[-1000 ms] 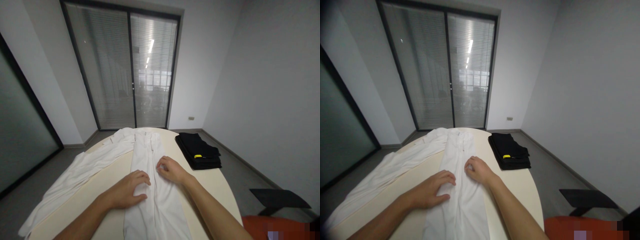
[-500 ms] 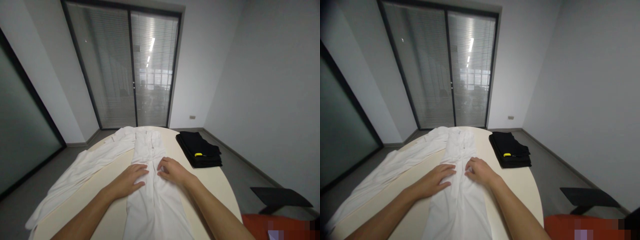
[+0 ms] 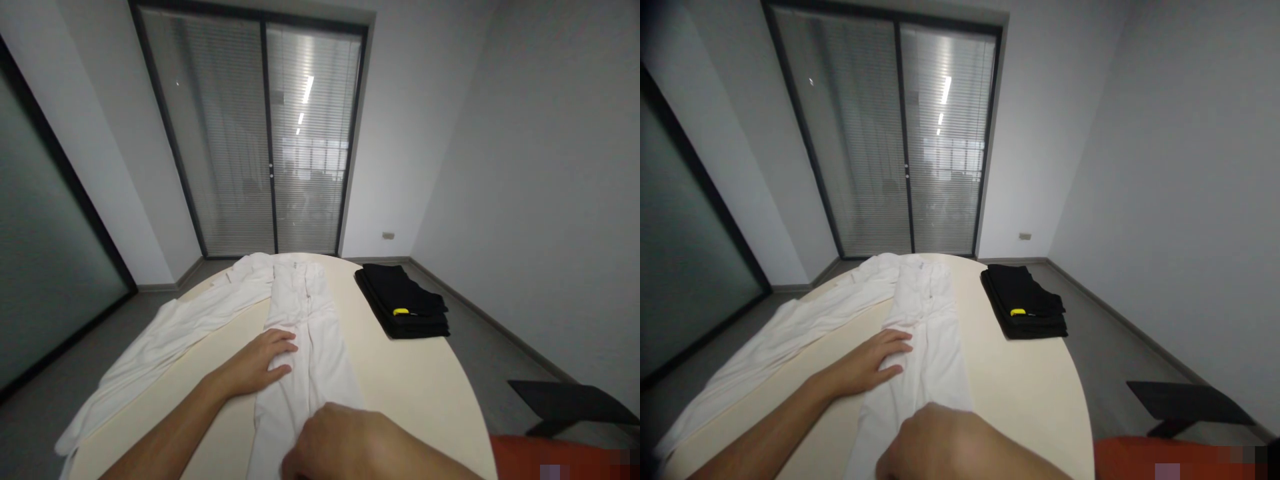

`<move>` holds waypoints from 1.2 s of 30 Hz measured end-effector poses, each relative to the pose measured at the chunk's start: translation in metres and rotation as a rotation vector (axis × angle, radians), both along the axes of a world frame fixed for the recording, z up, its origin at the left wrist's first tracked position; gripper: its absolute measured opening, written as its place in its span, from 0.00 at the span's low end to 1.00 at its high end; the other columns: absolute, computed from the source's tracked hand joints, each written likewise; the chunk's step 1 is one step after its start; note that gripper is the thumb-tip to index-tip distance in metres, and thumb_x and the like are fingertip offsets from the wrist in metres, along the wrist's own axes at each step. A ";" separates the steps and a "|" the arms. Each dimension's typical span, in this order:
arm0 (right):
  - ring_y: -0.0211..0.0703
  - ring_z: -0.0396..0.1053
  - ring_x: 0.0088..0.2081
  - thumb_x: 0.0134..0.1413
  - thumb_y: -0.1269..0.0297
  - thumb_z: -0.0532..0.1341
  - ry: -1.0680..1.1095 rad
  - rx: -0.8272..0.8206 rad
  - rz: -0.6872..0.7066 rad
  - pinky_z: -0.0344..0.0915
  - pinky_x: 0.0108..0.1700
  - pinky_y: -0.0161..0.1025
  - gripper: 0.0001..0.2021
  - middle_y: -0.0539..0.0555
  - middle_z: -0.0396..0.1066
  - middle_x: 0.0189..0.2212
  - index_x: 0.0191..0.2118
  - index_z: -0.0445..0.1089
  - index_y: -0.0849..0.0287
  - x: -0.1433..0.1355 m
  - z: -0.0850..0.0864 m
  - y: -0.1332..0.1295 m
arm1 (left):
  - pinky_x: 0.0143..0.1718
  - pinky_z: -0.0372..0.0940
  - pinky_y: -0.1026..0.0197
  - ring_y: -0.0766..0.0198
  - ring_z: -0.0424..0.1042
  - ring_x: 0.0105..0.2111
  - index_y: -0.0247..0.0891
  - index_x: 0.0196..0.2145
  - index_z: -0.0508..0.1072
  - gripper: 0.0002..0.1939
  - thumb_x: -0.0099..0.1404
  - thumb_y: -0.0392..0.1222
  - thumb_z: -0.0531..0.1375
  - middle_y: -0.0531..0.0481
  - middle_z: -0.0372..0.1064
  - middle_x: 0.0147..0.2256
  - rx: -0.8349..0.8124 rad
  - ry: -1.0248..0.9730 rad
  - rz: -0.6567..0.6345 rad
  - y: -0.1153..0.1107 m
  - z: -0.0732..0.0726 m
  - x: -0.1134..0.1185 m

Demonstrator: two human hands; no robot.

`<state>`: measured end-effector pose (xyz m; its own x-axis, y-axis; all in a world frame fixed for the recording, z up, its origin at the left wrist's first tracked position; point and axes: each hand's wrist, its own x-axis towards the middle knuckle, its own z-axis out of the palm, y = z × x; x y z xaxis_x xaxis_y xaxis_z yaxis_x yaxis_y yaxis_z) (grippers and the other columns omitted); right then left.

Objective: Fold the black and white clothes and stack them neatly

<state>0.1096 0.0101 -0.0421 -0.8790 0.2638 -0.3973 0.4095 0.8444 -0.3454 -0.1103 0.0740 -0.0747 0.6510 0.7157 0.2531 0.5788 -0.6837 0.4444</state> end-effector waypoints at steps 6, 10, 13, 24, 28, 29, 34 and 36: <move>0.35 0.59 0.20 0.45 0.68 0.66 -0.009 -0.299 0.085 0.55 0.24 0.32 0.05 0.43 0.64 0.20 0.30 0.70 0.55 -0.001 0.008 0.013 | 0.59 0.60 0.50 0.53 0.66 0.56 0.42 0.49 0.76 0.15 0.63 0.42 0.64 0.42 0.68 0.55 -0.053 -0.025 -0.030 -0.004 0.008 0.003; 0.34 0.67 0.27 0.34 0.61 0.73 0.114 -0.866 -0.125 0.63 0.32 0.30 0.18 0.43 0.69 0.25 0.33 0.69 0.58 0.014 0.009 0.038 | 0.56 0.62 0.53 0.55 0.70 0.51 0.40 0.45 0.77 0.16 0.68 0.53 0.59 0.42 0.73 0.49 -0.212 -0.167 -0.129 -0.009 0.017 0.006; 0.32 0.65 0.25 0.32 0.55 0.73 0.316 -1.015 -0.375 0.62 0.28 0.29 0.22 0.44 0.69 0.25 0.33 0.67 0.60 0.028 0.003 0.056 | 0.52 0.64 0.53 0.53 0.73 0.46 0.38 0.48 0.77 0.34 0.68 0.69 0.49 0.41 0.75 0.46 -0.446 -0.350 -0.238 -0.012 0.024 0.008; 0.28 0.54 0.21 0.40 0.50 0.73 0.743 -0.895 -0.816 0.49 0.24 0.29 0.23 0.41 0.59 0.20 0.35 0.69 0.62 0.041 -0.016 0.095 | 0.40 0.66 0.60 0.56 0.73 0.40 0.36 0.48 0.74 0.21 0.61 0.51 0.64 0.48 0.76 0.42 -0.557 -0.391 0.203 -0.014 0.020 0.024; 0.31 0.58 0.26 0.50 0.40 0.64 0.707 -0.860 -0.939 0.53 0.26 0.30 0.31 0.46 0.65 0.31 0.52 0.67 0.59 0.049 -0.007 0.094 | 0.42 0.65 0.60 0.55 0.74 0.40 0.36 0.39 0.77 0.13 0.62 0.48 0.61 0.49 0.78 0.38 -0.444 -0.430 0.307 -0.011 0.020 0.032; 0.33 0.60 0.29 0.53 0.39 0.61 0.664 -0.826 -0.920 0.56 0.28 0.31 0.33 0.49 0.67 0.36 0.56 0.65 0.58 0.055 -0.002 0.093 | 0.42 0.65 0.60 0.55 0.74 0.40 0.37 0.38 0.77 0.13 0.61 0.47 0.61 0.49 0.78 0.37 -0.426 -0.437 0.335 -0.010 0.020 0.032; 0.43 0.65 0.49 0.35 0.51 0.75 0.356 -0.521 -0.674 0.60 0.52 0.37 0.59 0.57 0.59 0.61 0.71 0.44 0.50 0.089 0.021 0.088 | 0.41 0.66 0.60 0.54 0.75 0.39 0.37 0.38 0.77 0.13 0.60 0.49 0.60 0.50 0.78 0.36 -0.403 -0.435 0.422 -0.005 0.013 0.029; 0.47 0.64 0.52 0.27 0.59 0.78 0.300 -0.454 -0.649 0.60 0.54 0.38 0.67 0.57 0.56 0.63 0.72 0.39 0.47 0.094 0.021 0.086 | 0.41 0.66 0.60 0.53 0.75 0.39 0.38 0.37 0.77 0.13 0.61 0.49 0.60 0.50 0.78 0.35 -0.394 -0.424 0.437 -0.004 0.010 0.029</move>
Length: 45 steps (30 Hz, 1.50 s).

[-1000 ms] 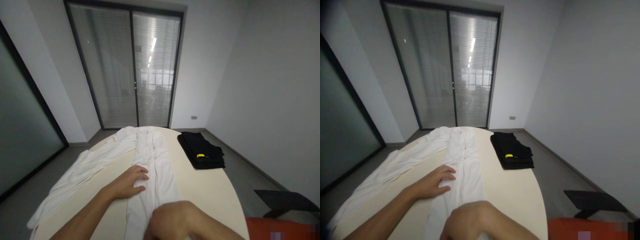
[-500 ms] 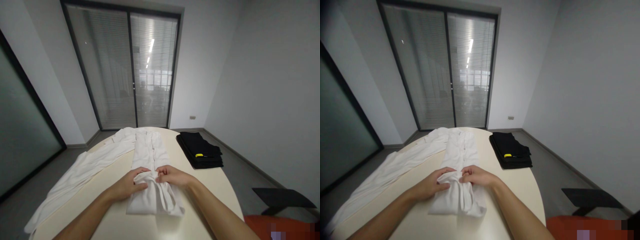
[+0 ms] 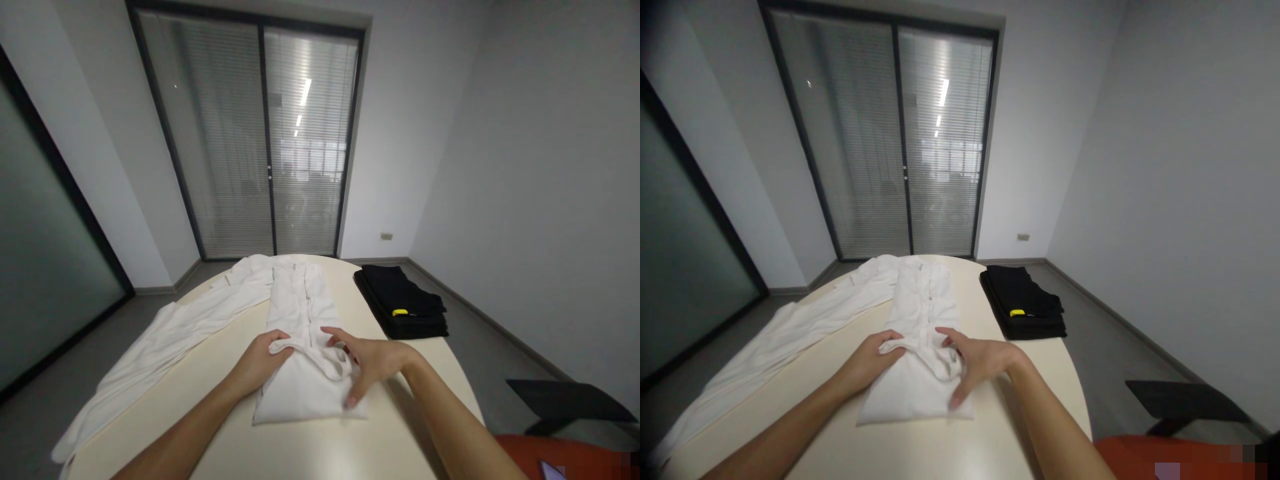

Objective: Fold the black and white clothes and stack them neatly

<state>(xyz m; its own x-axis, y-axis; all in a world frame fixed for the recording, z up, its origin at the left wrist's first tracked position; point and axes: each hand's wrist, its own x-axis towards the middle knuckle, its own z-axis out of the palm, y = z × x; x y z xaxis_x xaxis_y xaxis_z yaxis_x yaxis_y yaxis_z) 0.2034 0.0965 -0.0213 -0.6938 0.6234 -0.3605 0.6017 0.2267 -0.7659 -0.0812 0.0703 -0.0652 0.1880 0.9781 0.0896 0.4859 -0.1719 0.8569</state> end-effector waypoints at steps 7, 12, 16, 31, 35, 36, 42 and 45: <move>0.37 0.63 0.36 0.45 0.68 0.68 0.060 0.183 -0.027 0.61 0.40 0.35 0.26 0.50 0.70 0.42 0.54 0.70 0.54 -0.006 -0.014 0.008 | 0.43 0.67 0.59 0.52 0.76 0.40 0.38 0.37 0.77 0.14 0.61 0.50 0.59 0.49 0.79 0.37 -0.005 0.039 0.007 -0.002 -0.001 0.002; 0.38 0.64 0.36 0.57 0.64 0.60 0.209 0.231 -0.103 0.60 0.41 0.36 0.09 0.52 0.73 0.37 0.41 0.74 0.60 0.001 -0.022 0.020 | 0.50 0.65 0.56 0.51 0.75 0.45 0.37 0.40 0.77 0.15 0.62 0.49 0.59 0.46 0.78 0.42 0.018 0.046 0.005 0.001 -0.004 -0.002; 0.38 0.65 0.37 0.52 0.55 0.67 0.197 0.135 -0.183 0.63 0.41 0.37 0.18 0.54 0.72 0.44 0.46 0.71 0.59 0.004 -0.026 0.021 | 0.55 0.63 0.53 0.50 0.74 0.49 0.37 0.41 0.77 0.14 0.60 0.46 0.60 0.44 0.78 0.45 0.039 0.053 0.022 0.004 -0.009 -0.005; 0.35 0.65 0.30 0.24 0.54 0.78 -0.101 -0.166 0.033 0.64 0.29 0.31 0.33 0.47 0.69 0.35 0.43 0.73 0.60 -0.010 -0.013 0.003 | 0.48 0.62 0.59 0.52 0.71 0.47 0.39 0.49 0.74 0.20 0.59 0.48 0.63 0.48 0.74 0.46 -0.260 0.320 -0.505 -0.016 0.026 -0.022; 0.35 0.65 0.32 0.30 0.54 0.77 0.030 -0.192 0.089 0.63 0.31 0.30 0.29 0.49 0.71 0.37 0.42 0.74 0.59 -0.007 -0.004 -0.002 | 0.43 0.63 0.61 0.55 0.71 0.43 0.39 0.45 0.75 0.19 0.59 0.50 0.64 0.50 0.74 0.42 -0.266 0.198 -0.584 -0.015 0.029 -0.023; 0.35 0.65 0.33 0.34 0.56 0.75 0.093 -0.136 0.098 0.62 0.33 0.31 0.26 0.49 0.72 0.38 0.43 0.74 0.59 -0.006 -0.001 -0.001 | 0.43 0.64 0.61 0.56 0.71 0.42 0.38 0.44 0.75 0.19 0.59 0.52 0.65 0.50 0.74 0.41 -0.248 0.123 -0.554 -0.014 0.029 -0.022; 0.38 0.62 0.36 0.55 0.62 0.63 0.396 0.332 -0.221 0.60 0.40 0.35 0.17 0.52 0.70 0.41 0.51 0.70 0.56 -0.010 -0.006 0.012 | 0.48 0.65 0.58 0.54 0.71 0.47 0.38 0.52 0.70 0.26 0.62 0.56 0.62 0.45 0.72 0.48 0.007 -0.223 -0.060 0.005 0.012 -0.014; 0.37 0.61 0.34 0.56 0.66 0.60 0.366 0.422 -0.383 0.60 0.40 0.35 0.17 0.51 0.68 0.39 0.52 0.69 0.55 -0.017 -0.027 0.021 | 0.54 0.63 0.55 0.53 0.70 0.51 0.37 0.60 0.65 0.33 0.60 0.53 0.63 0.43 0.71 0.52 -0.005 -0.203 -0.019 0.012 -0.002 -0.014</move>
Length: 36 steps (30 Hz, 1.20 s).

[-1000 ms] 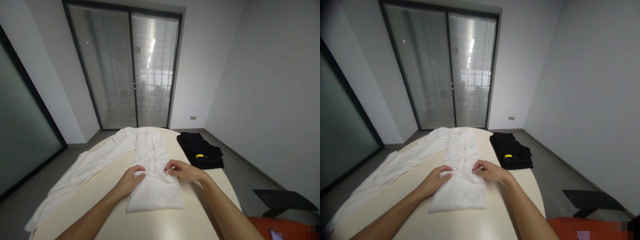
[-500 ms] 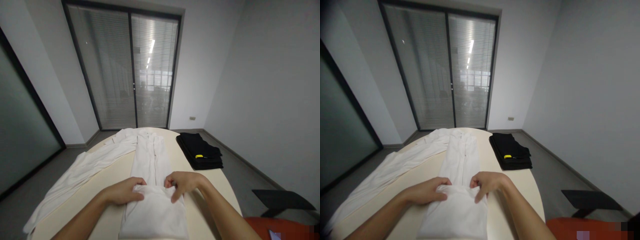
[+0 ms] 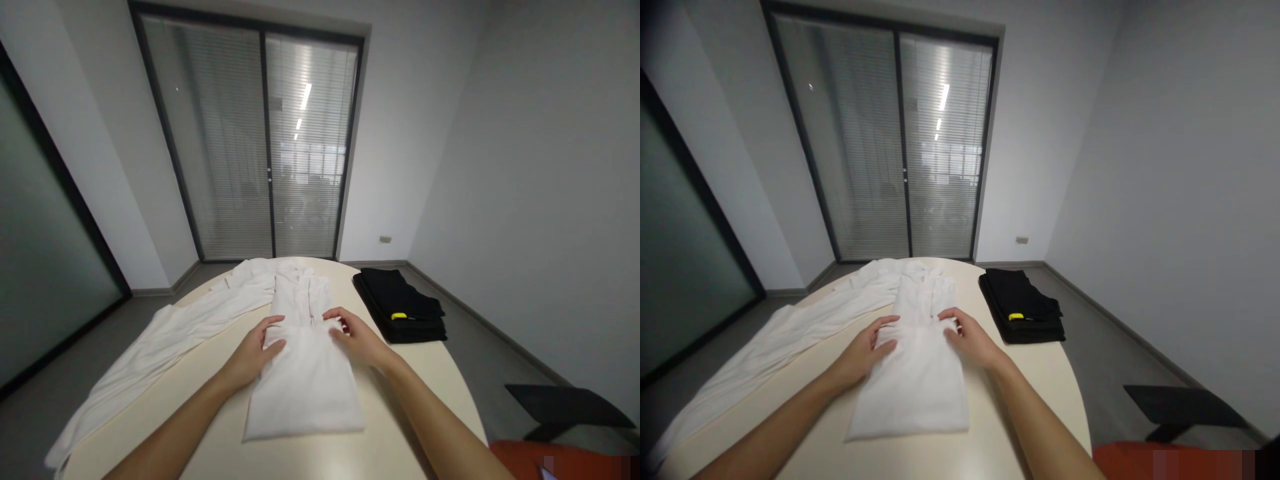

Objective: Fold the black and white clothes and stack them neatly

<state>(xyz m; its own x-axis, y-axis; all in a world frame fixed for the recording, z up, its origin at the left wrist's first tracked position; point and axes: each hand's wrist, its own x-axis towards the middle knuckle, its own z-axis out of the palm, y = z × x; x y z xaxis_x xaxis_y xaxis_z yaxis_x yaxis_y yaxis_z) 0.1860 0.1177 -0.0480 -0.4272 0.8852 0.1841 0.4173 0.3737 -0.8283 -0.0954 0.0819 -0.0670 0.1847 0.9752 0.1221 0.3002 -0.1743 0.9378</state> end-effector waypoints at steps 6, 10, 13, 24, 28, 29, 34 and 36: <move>0.33 0.58 0.27 0.50 0.72 0.61 -0.162 -0.179 0.112 0.57 0.31 0.32 0.27 0.47 0.66 0.34 0.57 0.64 0.54 0.003 -0.017 0.004 | 0.55 0.61 0.53 0.51 0.69 0.52 0.38 0.60 0.65 0.34 0.57 0.45 0.64 0.43 0.71 0.53 -0.109 0.138 -0.087 -0.005 -0.001 -0.006; 0.35 0.65 0.36 0.42 0.70 0.69 -0.218 -0.353 0.307 0.62 0.38 0.33 0.39 0.52 0.66 0.50 0.62 0.59 0.51 0.011 -0.002 -0.004 | 0.46 0.65 0.58 0.54 0.71 0.46 0.39 0.61 0.64 0.35 0.57 0.45 0.65 0.47 0.72 0.49 -0.260 0.153 -0.318 -0.015 0.009 -0.010; 0.40 0.67 0.44 0.40 0.66 0.72 -0.256 -0.439 0.447 0.62 0.45 0.36 0.36 0.52 0.69 0.48 0.59 0.65 0.54 0.015 0.007 -0.009 | 0.47 0.64 0.58 0.54 0.71 0.48 0.43 0.61 0.65 0.37 0.54 0.42 0.67 0.47 0.70 0.54 -0.327 0.183 -0.547 -0.022 0.016 -0.011; 0.41 0.64 0.41 0.54 0.67 0.62 0.028 0.000 0.098 0.61 0.45 0.39 0.20 0.55 0.70 0.49 0.54 0.66 0.55 0.014 0.012 -0.001 | 0.47 0.66 0.58 0.54 0.72 0.47 0.38 0.60 0.64 0.34 0.62 0.56 0.64 0.43 0.73 0.49 -0.041 -0.211 -0.056 -0.005 0.009 0.003; 0.39 0.63 0.38 0.54 0.67 0.61 -0.049 -0.032 0.012 0.62 0.45 0.40 0.22 0.55 0.70 0.50 0.56 0.64 0.56 0.012 -0.013 0.010 | 0.54 0.62 0.52 0.52 0.70 0.51 0.37 0.59 0.65 0.33 0.59 0.49 0.65 0.39 0.69 0.55 0.012 -0.021 0.015 0.005 -0.010 0.003; 0.38 0.63 0.37 0.53 0.67 0.62 -0.069 -0.061 0.029 0.62 0.44 0.40 0.23 0.55 0.70 0.50 0.56 0.64 0.57 0.012 -0.017 0.012 | 0.56 0.61 0.51 0.51 0.69 0.53 0.36 0.58 0.66 0.32 0.58 0.47 0.65 0.38 0.68 0.56 0.016 0.045 0.023 0.005 -0.011 0.001; 0.40 0.66 0.38 0.48 0.68 0.65 -0.157 -0.190 0.146 0.62 0.44 0.38 0.21 0.54 0.71 0.45 0.51 0.70 0.59 0.016 -0.014 0.009 | 0.59 0.58 0.51 0.50 0.67 0.56 0.38 0.56 0.69 0.27 0.58 0.43 0.64 0.41 0.69 0.56 -0.075 0.187 -0.150 -0.003 -0.002 -0.009; 0.41 0.67 0.40 0.47 0.63 0.68 -0.206 -0.239 0.192 0.62 0.44 0.38 0.21 0.54 0.71 0.42 0.49 0.72 0.59 0.017 -0.007 0.004 | 0.59 0.58 0.52 0.50 0.66 0.57 0.39 0.55 0.70 0.27 0.58 0.42 0.65 0.42 0.69 0.56 -0.126 0.193 -0.277 -0.009 0.005 -0.011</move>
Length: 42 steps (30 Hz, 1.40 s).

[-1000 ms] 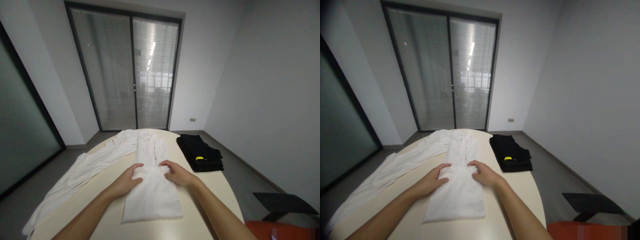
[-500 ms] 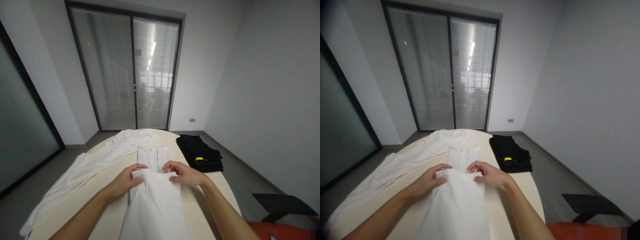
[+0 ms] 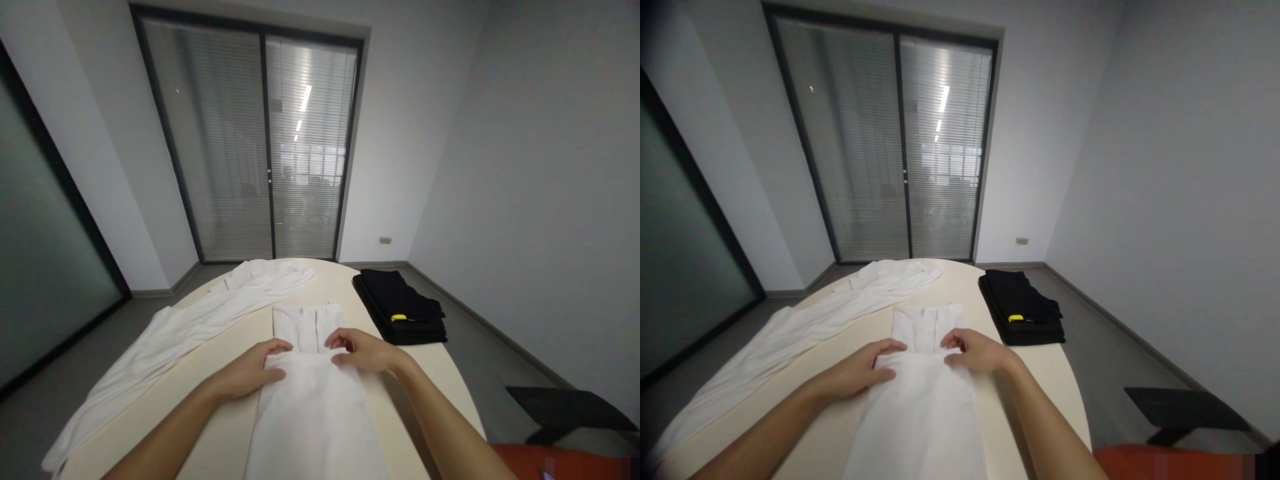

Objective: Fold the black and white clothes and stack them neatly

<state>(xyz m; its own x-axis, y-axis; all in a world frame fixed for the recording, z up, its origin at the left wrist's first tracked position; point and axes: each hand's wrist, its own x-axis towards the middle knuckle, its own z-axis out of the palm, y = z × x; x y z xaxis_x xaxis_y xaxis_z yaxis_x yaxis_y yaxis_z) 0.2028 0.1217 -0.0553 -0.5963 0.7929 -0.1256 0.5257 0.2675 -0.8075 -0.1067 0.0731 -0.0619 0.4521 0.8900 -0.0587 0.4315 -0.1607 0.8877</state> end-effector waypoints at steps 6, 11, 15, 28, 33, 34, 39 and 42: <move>0.45 0.68 0.38 0.40 0.47 0.73 -0.267 0.021 -0.005 0.60 0.38 0.37 0.28 0.54 0.72 0.40 0.46 0.73 0.57 -0.002 0.020 -0.015 | 0.59 0.58 0.54 0.52 0.68 0.56 0.40 0.53 0.72 0.24 0.59 0.42 0.65 0.45 0.72 0.54 0.010 -0.024 -0.138 -0.009 0.015 0.005; 0.42 0.66 0.37 0.42 0.53 0.72 -0.144 -0.006 0.113 0.60 0.38 0.35 0.23 0.50 0.71 0.37 0.45 0.73 0.56 -0.005 0.031 -0.021 | 0.54 0.62 0.55 0.52 0.70 0.52 0.39 0.51 0.74 0.20 0.62 0.45 0.63 0.46 0.73 0.51 0.101 -0.049 -0.093 -0.010 0.015 0.009; 0.36 0.61 0.33 0.48 0.57 0.69 0.059 -0.045 0.176 0.57 0.35 0.33 0.15 0.47 0.67 0.32 0.41 0.71 0.57 -0.005 0.031 -0.019 | 0.50 0.64 0.57 0.52 0.71 0.50 0.38 0.49 0.75 0.19 0.63 0.50 0.62 0.44 0.74 0.48 0.117 -0.122 -0.030 -0.011 0.016 0.010; 0.39 0.69 0.34 0.42 0.54 0.73 -0.041 -0.292 0.129 0.64 0.32 0.31 0.28 0.51 0.73 0.38 0.50 0.70 0.56 -0.003 0.031 -0.023 | 0.47 0.65 0.58 0.54 0.73 0.46 0.37 0.47 0.74 0.24 0.62 0.57 0.64 0.43 0.74 0.46 0.062 -0.187 -0.051 -0.008 0.006 0.015; 0.36 0.67 0.27 0.45 0.55 0.71 -0.043 -0.339 0.166 0.61 0.24 0.29 0.29 0.50 0.74 0.39 0.55 0.69 0.53 -0.003 0.036 -0.025 | 0.49 0.65 0.57 0.53 0.72 0.47 0.37 0.46 0.75 0.23 0.61 0.57 0.64 0.44 0.75 0.45 0.099 -0.163 -0.019 -0.008 0.008 0.014; 0.37 0.69 0.30 0.46 0.55 0.71 -0.005 -0.313 0.183 0.64 0.27 0.31 0.27 0.50 0.74 0.41 0.54 0.71 0.52 -0.003 0.038 -0.025 | 0.48 0.66 0.58 0.53 0.73 0.46 0.37 0.46 0.75 0.22 0.62 0.57 0.64 0.44 0.75 0.45 0.104 -0.159 -0.002 -0.008 0.008 0.014; 0.48 0.69 0.52 0.51 0.55 0.69 0.224 -0.064 0.195 0.64 0.55 0.42 0.23 0.54 0.73 0.51 0.52 0.73 0.54 -0.003 0.045 -0.024 | 0.48 0.65 0.59 0.54 0.72 0.48 0.39 0.46 0.75 0.20 0.65 0.57 0.61 0.45 0.75 0.46 0.193 -0.200 0.158 -0.002 0.003 0.016; 0.49 0.71 0.49 0.50 0.53 0.68 0.098 0.003 0.050 0.65 0.53 0.44 0.26 0.58 0.74 0.49 0.54 0.71 0.56 -0.002 0.035 -0.018 | 0.49 0.65 0.58 0.54 0.73 0.47 0.39 0.48 0.73 0.20 0.65 0.55 0.60 0.45 0.75 0.47 0.185 -0.200 0.192 0.002 -0.004 0.020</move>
